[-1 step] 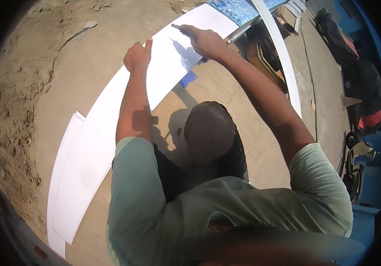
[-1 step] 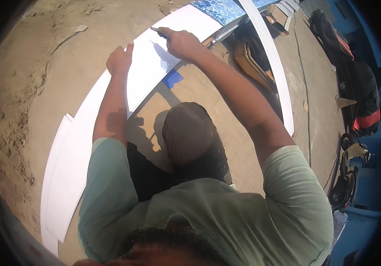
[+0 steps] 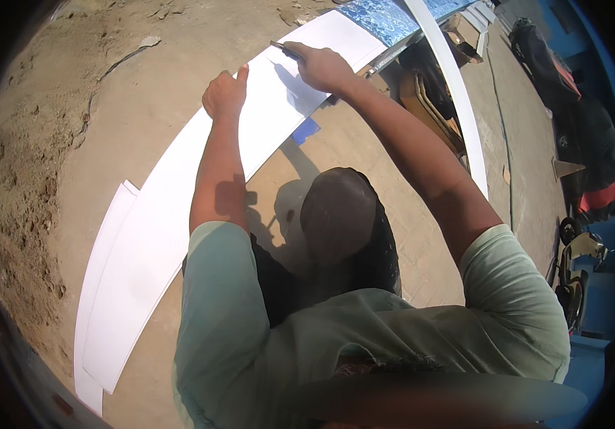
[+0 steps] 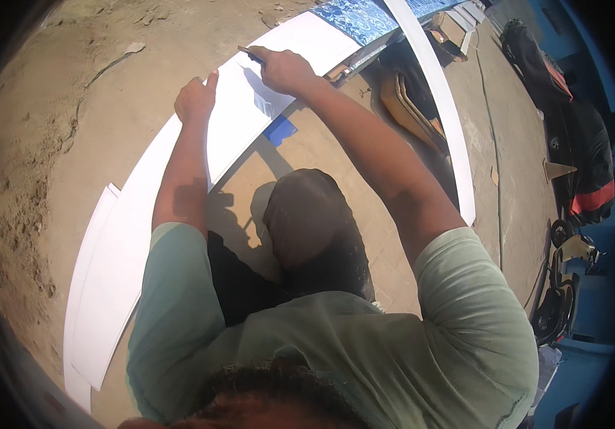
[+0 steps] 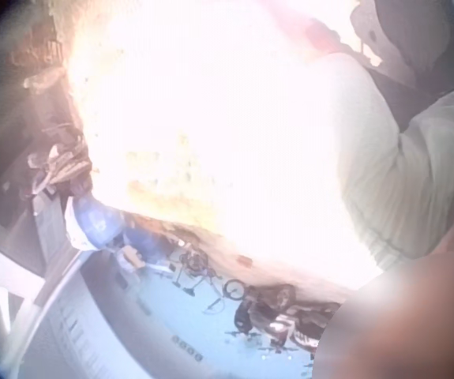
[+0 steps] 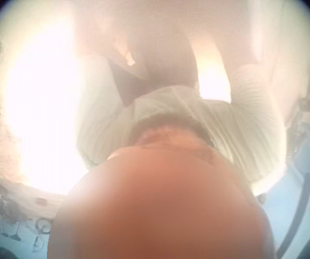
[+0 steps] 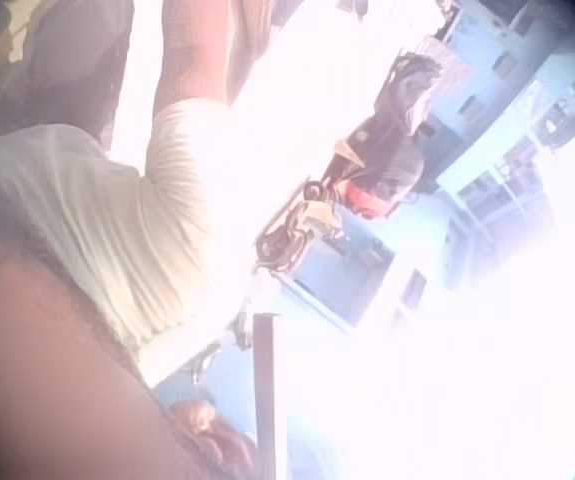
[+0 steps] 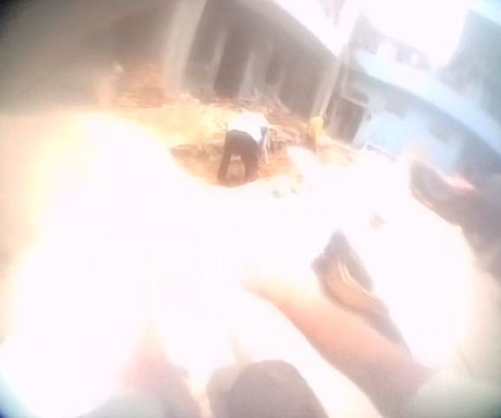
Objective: The person kneels on the ground and uses a utility knife to cut long white PVC sheets into smaller rectangular pieces. They repeatedly score the material and snap it apart, stacking the cut pieces on the floor.
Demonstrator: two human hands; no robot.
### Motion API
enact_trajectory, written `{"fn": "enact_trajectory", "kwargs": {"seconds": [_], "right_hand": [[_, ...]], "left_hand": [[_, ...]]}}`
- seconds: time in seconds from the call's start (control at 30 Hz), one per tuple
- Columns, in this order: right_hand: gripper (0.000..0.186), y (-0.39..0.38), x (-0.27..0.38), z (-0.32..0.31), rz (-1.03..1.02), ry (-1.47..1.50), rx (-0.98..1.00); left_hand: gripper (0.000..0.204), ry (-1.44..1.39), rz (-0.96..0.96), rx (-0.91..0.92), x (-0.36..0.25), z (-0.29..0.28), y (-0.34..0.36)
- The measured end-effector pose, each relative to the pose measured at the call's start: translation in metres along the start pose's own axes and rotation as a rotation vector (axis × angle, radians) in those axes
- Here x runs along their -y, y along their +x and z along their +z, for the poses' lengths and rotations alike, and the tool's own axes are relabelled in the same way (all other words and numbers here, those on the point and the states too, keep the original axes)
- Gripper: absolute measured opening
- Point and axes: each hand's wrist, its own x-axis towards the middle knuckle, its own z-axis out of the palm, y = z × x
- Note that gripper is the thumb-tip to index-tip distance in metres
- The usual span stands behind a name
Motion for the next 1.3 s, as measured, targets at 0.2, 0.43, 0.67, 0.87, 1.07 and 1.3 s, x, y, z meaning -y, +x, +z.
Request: {"fn": "enact_trajectory", "kwargs": {"seconds": [0.2,0.43,0.67,0.87,1.07,1.3], "right_hand": [[0.058,0.06,0.008,0.057,-0.048,0.017,0.128],[0.066,0.075,0.024,0.043,-0.088,-0.091,0.306],[0.074,0.063,0.036,0.006,0.029,-0.145,0.568],[0.076,0.01,0.03,-0.008,0.007,-0.187,0.556],[0.044,-0.019,0.005,-0.01,0.053,-0.206,0.601],[0.044,-0.246,-0.105,-0.053,0.321,-0.437,0.81]], "left_hand": [[0.071,-0.041,-0.012,-0.059,-0.004,0.001,0.009],[0.075,-0.022,0.013,-0.086,0.001,0.012,0.012],[0.076,-0.018,-0.013,-0.072,0.0,0.017,0.016],[0.083,-0.029,-0.02,0.002,0.004,0.019,0.021],[0.075,0.014,0.037,-0.116,0.005,0.025,0.017],[0.077,0.035,0.056,-0.148,0.008,0.017,0.019]]}}
